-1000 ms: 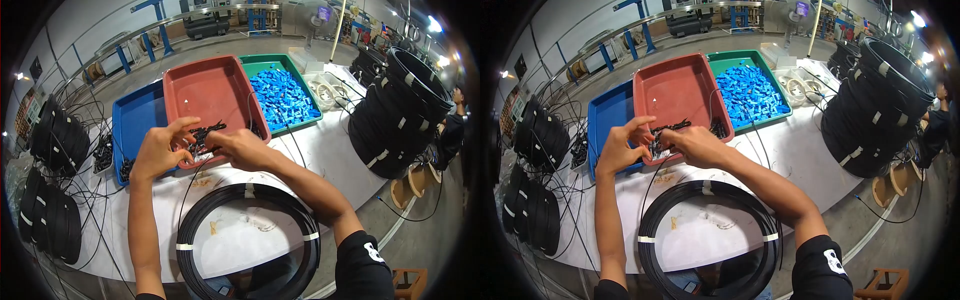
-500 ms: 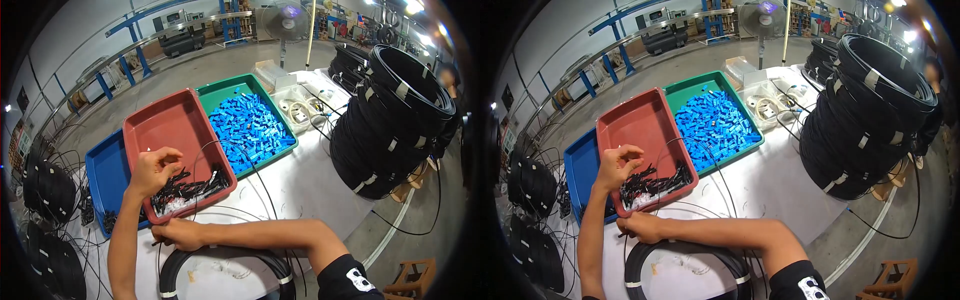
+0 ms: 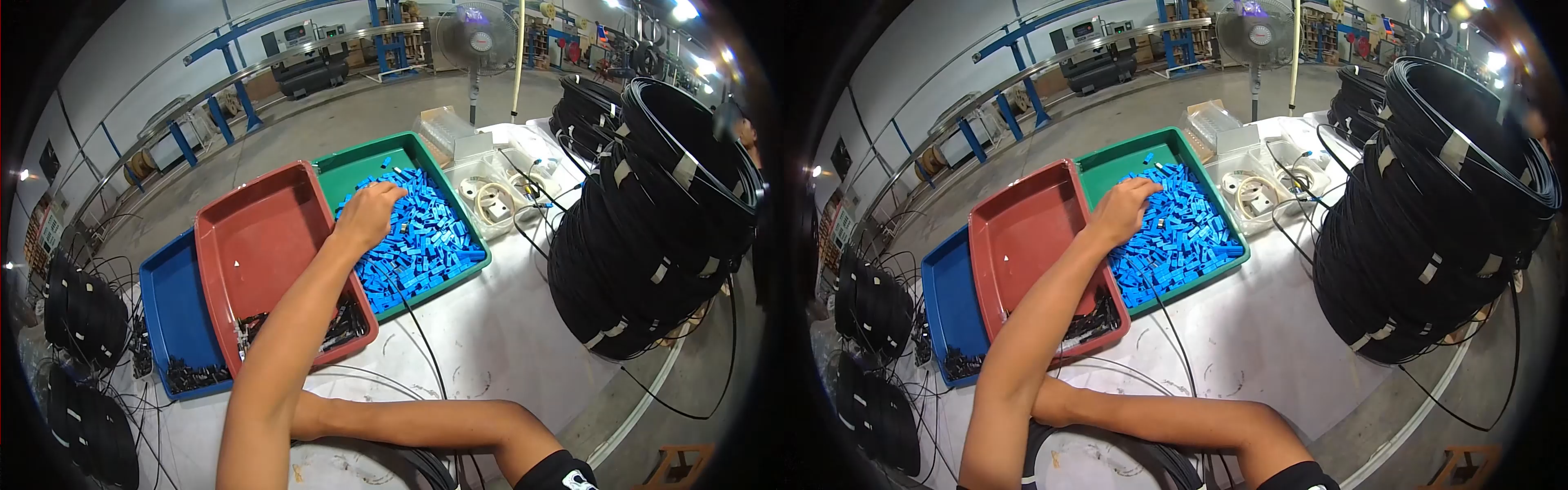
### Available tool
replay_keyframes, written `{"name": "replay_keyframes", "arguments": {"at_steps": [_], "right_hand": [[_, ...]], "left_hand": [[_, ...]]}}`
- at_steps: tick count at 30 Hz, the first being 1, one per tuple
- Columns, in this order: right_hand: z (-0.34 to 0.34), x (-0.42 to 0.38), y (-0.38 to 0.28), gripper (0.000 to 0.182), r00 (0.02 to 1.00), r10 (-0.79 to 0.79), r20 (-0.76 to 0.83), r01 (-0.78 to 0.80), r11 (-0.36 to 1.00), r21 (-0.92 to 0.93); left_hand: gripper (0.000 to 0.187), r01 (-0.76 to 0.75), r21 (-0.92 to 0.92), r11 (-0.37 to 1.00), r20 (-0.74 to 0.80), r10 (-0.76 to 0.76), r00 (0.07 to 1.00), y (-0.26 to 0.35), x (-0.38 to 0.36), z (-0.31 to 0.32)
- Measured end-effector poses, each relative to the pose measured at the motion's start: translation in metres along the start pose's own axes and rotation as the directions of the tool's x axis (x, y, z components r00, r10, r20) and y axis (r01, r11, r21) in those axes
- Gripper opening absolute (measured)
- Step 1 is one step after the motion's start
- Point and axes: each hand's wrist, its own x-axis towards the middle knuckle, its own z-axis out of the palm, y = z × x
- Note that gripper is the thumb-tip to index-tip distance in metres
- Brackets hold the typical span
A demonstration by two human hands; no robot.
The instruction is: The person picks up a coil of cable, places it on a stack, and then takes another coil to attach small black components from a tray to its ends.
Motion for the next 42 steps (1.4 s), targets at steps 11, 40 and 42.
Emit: {"name": "replay_keyframes", "arguments": {"at_steps": [11, 40, 42], "right_hand": [[0.012, -0.006, 0.009, 0.031, 0.921, 0.269, 0.283, -0.369, 0.836, 0.406], [0.001, 0.028, -0.064, 0.032, 0.962, 0.270, -0.048, -0.265, 0.868, -0.420], [0.004, 0.025, -0.065, 0.034, 0.977, 0.212, -0.016, -0.197, 0.872, -0.448]], "left_hand": [[0.026, -0.032, 0.197, 0.980, 0.009, 0.031, 0.999, 0.004, 0.016, 0.011], [0.039, 0.287, -0.761, 0.582, -0.220, -0.647, 0.731, 0.081, -0.355, -0.188], [0.047, 0.207, -0.896, 0.394, -0.120, -0.662, 0.740, 0.078, -0.361, -0.182]]}}
